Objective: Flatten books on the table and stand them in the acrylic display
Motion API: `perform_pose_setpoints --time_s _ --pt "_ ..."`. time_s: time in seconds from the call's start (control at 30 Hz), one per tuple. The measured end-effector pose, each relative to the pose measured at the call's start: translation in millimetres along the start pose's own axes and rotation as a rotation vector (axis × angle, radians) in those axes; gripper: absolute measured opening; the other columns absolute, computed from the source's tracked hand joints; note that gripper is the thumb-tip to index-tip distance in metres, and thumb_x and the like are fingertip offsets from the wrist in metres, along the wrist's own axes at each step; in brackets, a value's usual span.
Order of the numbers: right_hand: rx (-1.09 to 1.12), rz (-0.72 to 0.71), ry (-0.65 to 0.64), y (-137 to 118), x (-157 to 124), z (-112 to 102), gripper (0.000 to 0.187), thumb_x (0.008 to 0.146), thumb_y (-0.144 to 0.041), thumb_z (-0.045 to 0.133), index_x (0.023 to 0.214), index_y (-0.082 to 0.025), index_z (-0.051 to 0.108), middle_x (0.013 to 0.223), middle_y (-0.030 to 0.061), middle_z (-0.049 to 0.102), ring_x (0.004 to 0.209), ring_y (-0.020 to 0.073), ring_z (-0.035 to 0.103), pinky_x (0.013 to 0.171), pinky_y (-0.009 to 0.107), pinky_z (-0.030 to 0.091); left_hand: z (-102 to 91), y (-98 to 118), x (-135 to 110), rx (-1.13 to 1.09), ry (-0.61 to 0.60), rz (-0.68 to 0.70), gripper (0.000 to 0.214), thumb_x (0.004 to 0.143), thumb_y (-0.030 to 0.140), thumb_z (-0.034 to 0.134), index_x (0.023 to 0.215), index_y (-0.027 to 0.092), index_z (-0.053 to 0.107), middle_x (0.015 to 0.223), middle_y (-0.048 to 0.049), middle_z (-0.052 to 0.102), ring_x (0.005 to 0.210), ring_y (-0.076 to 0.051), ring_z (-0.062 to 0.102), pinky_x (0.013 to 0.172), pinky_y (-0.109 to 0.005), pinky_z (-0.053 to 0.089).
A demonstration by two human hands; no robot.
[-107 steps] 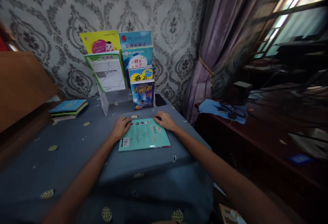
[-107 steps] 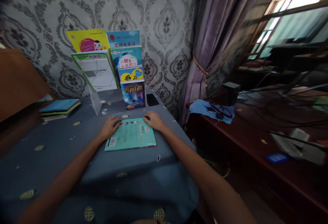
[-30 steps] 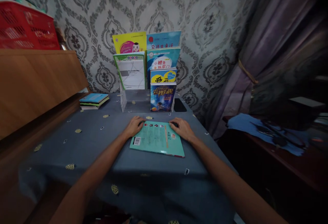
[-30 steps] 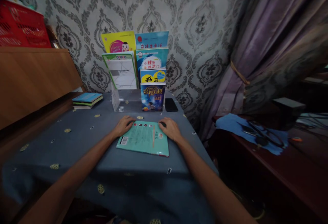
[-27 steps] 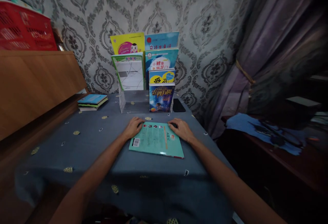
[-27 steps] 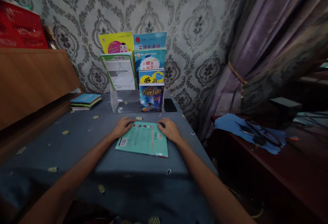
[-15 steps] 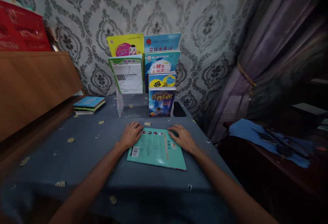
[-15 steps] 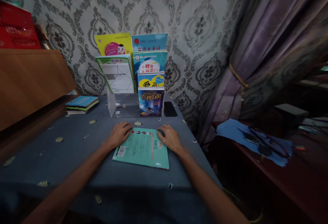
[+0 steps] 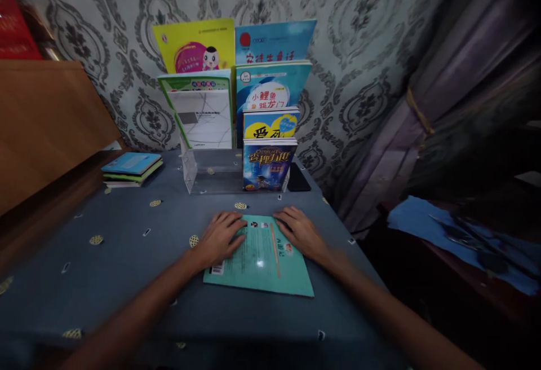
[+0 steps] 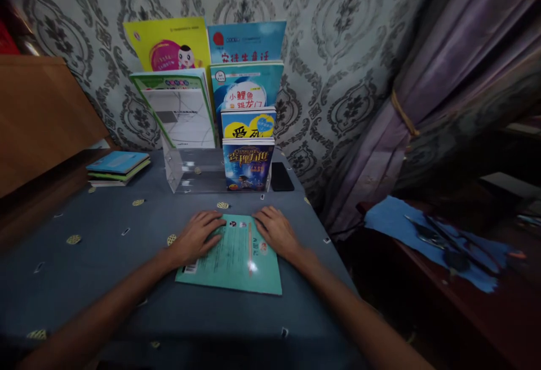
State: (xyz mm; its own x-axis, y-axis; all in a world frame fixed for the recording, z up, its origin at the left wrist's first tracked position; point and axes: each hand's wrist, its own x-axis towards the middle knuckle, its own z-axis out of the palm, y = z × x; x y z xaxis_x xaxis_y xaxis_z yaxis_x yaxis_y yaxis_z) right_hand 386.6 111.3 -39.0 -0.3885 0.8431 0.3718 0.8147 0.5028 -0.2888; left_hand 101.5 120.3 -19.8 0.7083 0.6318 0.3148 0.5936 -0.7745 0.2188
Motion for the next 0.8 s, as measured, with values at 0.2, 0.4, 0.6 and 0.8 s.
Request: perform_pose_setpoints --time_s 0.2,0.4,0.6,0.8 --pt "-0.089 -0.066 -0.071 6.4 35.0 -7.9 0.028 0.100 -0.024 0.045 0.111 -0.018 0.071 0.101 0.0112 0.069 0.098 0.0265 0.062 0.091 0.043 0.051 -5.4 -8.4 10.4 0.083 -0.003 -0.035 0.032 0.101 0.031 0.046 0.127 0.019 0.059 0.135 -0.0130 0.061 0.125 -0.028 0.055 0.106 -0.049 0.044" --pt "-0.105 -0.035 -0.147 -41.2 56.8 -1.8 0.028 0.100 -0.021 0.047 0.118 -0.016 0.069 0.117 0.0141 0.069 0.107 0.0297 0.062 0.093 0.047 0.049 0.0 -12.4 16.3 0.142 -0.057 0.032 0.035 0.102 0.026 0.040 0.131 0.015 0.057 0.137 -0.0141 0.062 0.131 -0.027 0.055 0.111 -0.051 0.041" --pt "0.094 -0.063 -0.079 -69.3 55.6 27.4 0.041 0.099 -0.014 0.040 0.137 -0.013 0.055 0.131 0.0167 0.065 0.119 0.0295 0.059 0.102 0.051 0.049 5.8 -13.2 15.5 0.113 -0.017 0.063 0.035 0.103 0.023 0.039 0.131 0.014 0.058 0.134 -0.0124 0.066 0.133 -0.024 0.056 0.115 -0.046 0.039" --pt "0.184 -0.076 -0.066 -55.8 50.2 27.8 0.043 0.100 -0.020 0.042 0.142 -0.019 0.051 0.134 0.0146 0.063 0.125 0.0294 0.057 0.106 0.055 0.048 6.9 -16.9 14.1 0.064 0.007 0.066 0.036 0.101 0.021 0.042 0.134 0.015 0.058 0.136 -0.0124 0.065 0.135 -0.024 0.055 0.114 -0.047 0.041"
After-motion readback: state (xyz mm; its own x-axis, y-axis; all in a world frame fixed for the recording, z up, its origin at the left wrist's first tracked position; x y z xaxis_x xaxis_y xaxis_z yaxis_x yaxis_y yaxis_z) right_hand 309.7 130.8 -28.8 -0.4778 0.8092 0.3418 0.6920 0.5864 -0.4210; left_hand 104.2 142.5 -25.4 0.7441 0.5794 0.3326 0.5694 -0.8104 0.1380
